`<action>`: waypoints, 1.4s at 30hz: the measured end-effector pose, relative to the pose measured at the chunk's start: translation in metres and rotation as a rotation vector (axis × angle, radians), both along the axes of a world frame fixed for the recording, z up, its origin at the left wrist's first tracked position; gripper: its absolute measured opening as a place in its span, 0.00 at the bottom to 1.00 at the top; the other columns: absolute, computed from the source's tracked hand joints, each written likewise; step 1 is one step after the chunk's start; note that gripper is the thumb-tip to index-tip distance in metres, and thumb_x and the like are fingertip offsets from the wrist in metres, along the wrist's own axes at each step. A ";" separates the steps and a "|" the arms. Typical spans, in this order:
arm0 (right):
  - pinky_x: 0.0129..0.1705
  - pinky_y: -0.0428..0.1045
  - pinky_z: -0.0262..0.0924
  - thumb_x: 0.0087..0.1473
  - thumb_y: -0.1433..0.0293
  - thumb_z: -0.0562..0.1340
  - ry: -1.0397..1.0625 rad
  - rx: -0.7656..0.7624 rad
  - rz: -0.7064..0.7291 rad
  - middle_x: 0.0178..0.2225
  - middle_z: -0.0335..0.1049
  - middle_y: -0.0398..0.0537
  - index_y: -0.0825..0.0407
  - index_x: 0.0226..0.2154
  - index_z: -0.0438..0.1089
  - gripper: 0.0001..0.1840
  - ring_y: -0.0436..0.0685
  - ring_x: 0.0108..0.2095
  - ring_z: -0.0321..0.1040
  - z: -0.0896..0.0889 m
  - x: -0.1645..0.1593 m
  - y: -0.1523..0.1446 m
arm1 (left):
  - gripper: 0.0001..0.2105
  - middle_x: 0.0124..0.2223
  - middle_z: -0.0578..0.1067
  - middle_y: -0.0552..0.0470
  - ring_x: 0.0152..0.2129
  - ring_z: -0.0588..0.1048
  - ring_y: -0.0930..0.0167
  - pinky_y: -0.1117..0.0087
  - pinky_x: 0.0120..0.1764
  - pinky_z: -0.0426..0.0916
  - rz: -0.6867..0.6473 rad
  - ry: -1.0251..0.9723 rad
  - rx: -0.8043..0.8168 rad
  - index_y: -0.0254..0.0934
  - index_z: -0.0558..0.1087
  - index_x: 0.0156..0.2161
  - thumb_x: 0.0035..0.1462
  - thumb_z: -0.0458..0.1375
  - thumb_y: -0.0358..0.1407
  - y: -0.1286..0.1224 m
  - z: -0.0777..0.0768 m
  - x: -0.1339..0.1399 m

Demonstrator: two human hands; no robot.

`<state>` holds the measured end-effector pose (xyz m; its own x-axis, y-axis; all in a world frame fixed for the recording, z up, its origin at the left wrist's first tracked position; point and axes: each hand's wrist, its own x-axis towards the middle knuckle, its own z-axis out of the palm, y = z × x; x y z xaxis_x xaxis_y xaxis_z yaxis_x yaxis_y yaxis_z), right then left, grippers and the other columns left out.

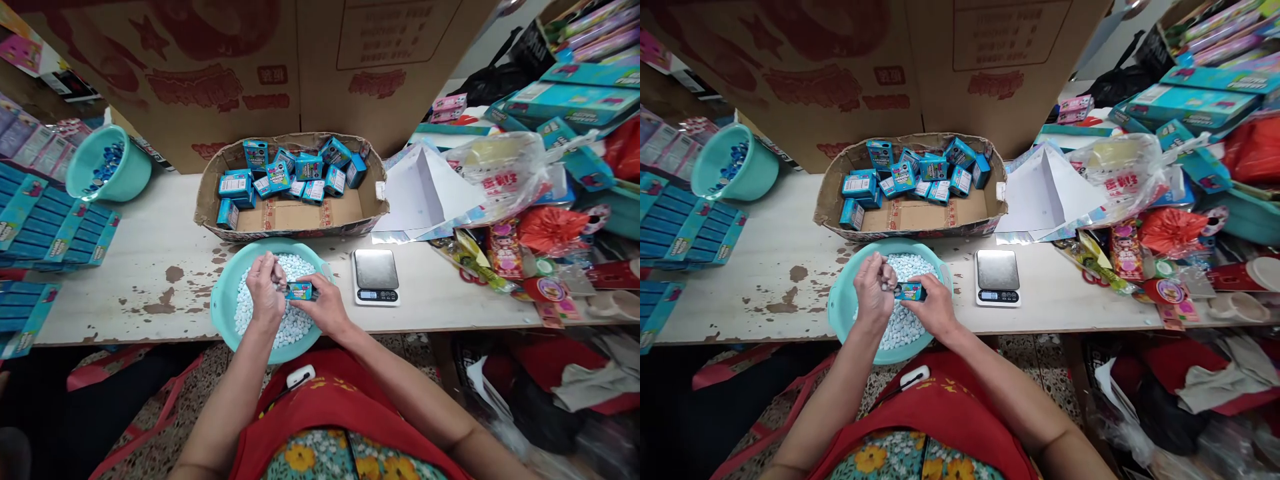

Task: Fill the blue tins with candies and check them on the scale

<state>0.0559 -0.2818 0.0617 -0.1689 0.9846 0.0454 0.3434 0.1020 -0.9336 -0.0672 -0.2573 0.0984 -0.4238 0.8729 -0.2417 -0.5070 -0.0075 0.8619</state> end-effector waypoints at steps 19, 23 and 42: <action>0.43 0.52 0.63 0.42 0.70 0.70 0.012 0.020 0.045 0.36 0.70 0.46 0.50 0.38 0.70 0.18 0.58 0.40 0.68 0.000 0.002 0.010 | 0.10 0.17 0.57 0.61 0.14 0.58 0.80 0.77 0.19 0.54 0.072 0.137 0.021 0.34 0.66 0.28 0.54 0.59 0.38 0.000 -0.009 0.009; 0.44 0.52 0.62 0.41 0.66 0.72 0.142 -0.018 0.045 0.38 0.70 0.46 0.49 0.38 0.71 0.20 0.57 0.41 0.68 0.002 0.011 0.005 | 0.11 0.18 0.56 0.61 0.14 0.57 0.79 0.78 0.18 0.53 0.094 0.160 -0.006 0.36 0.65 0.29 0.54 0.58 0.41 0.002 -0.012 -0.011; 0.40 0.52 0.66 0.40 0.61 0.70 0.074 -0.146 -0.531 0.36 0.71 0.48 0.52 0.37 0.71 0.20 0.59 0.37 0.70 -0.027 0.162 0.024 | 0.13 0.44 0.75 0.48 0.39 0.74 0.66 0.66 0.43 0.67 -0.469 1.186 -0.020 0.38 0.71 0.42 0.55 0.54 0.41 0.169 -0.022 0.021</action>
<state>0.2174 -0.2579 0.0351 0.3503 0.9307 -0.1053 0.2454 -0.1997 -0.9486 -0.0466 -0.0882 0.0762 -0.0415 0.9975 0.0573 0.6201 -0.0193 0.7842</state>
